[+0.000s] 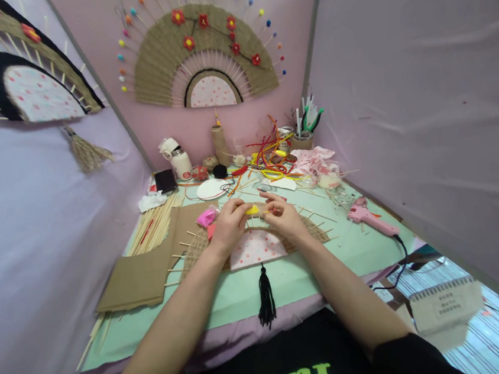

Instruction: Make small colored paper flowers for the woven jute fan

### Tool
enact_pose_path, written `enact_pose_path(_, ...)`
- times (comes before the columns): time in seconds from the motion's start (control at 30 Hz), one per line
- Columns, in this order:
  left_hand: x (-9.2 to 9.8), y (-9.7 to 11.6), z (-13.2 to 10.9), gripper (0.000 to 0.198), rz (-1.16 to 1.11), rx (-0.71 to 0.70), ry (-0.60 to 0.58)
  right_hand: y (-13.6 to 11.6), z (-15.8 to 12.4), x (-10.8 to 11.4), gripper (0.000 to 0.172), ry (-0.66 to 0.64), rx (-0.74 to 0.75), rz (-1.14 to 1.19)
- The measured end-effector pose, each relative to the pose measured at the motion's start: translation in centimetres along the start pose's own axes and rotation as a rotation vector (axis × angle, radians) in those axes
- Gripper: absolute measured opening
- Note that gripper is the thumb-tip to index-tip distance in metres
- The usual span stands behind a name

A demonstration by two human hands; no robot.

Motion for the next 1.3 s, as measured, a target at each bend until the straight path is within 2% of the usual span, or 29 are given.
enact_pose_path(0.1, 2.5, -1.9, 0.9, 0.019, 0.111, 0.141, 0.108, 0.7, 0.4, 0.3, 0.015, -0.032, -0.225, 0.309)
enact_pose_path(0.17, 4.9, -4.1, 1.2, 0.022, 0.256, 0.326, 0.185, 0.9, 0.5, 0.4, 0.017, -0.020, -0.275, 0.372)
enact_pose_path(0.23, 7.1, -6.5, 0.8, 0.029, 0.434, 0.542, 0.197, 0.7, 0.4, 0.4, 0.020, 0.002, -0.258, 0.330)
enact_pose_path(0.3, 8.5, -8.5, 0.1, 0.035, 0.541, 0.725, 0.080, 0.1, 0.3, 0.0, 0.022, 0.030, -0.206, 0.248)
enact_pose_path(0.37, 8.9, -9.4, -0.5, 0.029, 0.553, 0.835, -0.099, -0.9, 0.4, -0.8, 0.023, 0.032, -0.145, 0.170)
enact_pose_path(0.43, 8.6, -9.0, -0.6, 0.031, 0.538, 0.853, -0.145, -2.2, 0.6, -1.9, 0.023, -0.012, -0.080, 0.126)
enact_pose_path(0.5, 8.3, -7.4, 0.0, 0.037, 0.525, 0.790, 0.087, -3.4, 1.0, -3.1, 0.021, -0.071, 0.006, 0.105)
enact_pose_path(0.53, 7.8, -6.4, 0.4, 0.036, 0.422, 0.740, 0.165, -3.9, 1.2, -3.7, 0.020, -0.089, 0.060, 0.089)
enact_pose_path(0.57, 7.0, -5.3, 0.7, 0.033, 0.242, 0.702, 0.188, -4.3, 1.4, -4.2, 0.019, -0.091, 0.120, 0.062)
enact_pose_path(0.67, 4.3, -2.5, 1.0, 0.037, -0.374, 0.745, 0.066, -4.7, 1.6, -5.3, 0.013, -0.027, 0.311, -0.076)
enact_pose_path(0.7, 3.6, -1.9, 0.9, 0.037, -0.492, 0.776, 0.030, -4.6, 1.6, -5.5, 0.011, -0.002, 0.364, -0.128)
enact_pose_path(0.8, 2.2, -1.3, 0.4, 0.036, -0.678, 0.847, 0.050, -3.8, 1.3, -5.9, 0.009, 0.014, 0.470, -0.248)
enact_pose_path(0.93, 2.0, -2.0, 0.0, 0.033, -0.705, 0.864, 0.109, -3.0, 0.8, -6.1, 0.016, -0.041, 0.471, -0.257)
enact_pose_path(1.07, 2.3, -2.4, 0.2, 0.042, -0.743, 0.889, 0.177, -2.7, 0.6, -5.6, 0.022, -0.014, 0.357, -0.109)
enact_pose_path(1.2, 2.2, -2.5, 0.2, 0.052, -0.819, 0.956, 0.158, -1.9, 1.0, -4.9, 0.018, 0.055, 0.266, -0.055)
enact_pose_path(1.3, 2.1, -2.8, 0.1, 0.048, -0.883, 0.973, 0.152, -1.7, 1.1, -4.7, 0.017, 0.050, 0.263, -0.075)
Point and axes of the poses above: each hand's wrist, its own z-axis towards the middle knuckle, its own x-axis out of the back of the hand, y = z × x, the point moved 2 cm from there along z, towards the middle knuckle, and after that the axes turned 7 degrees about y, right-handed, at the moved point
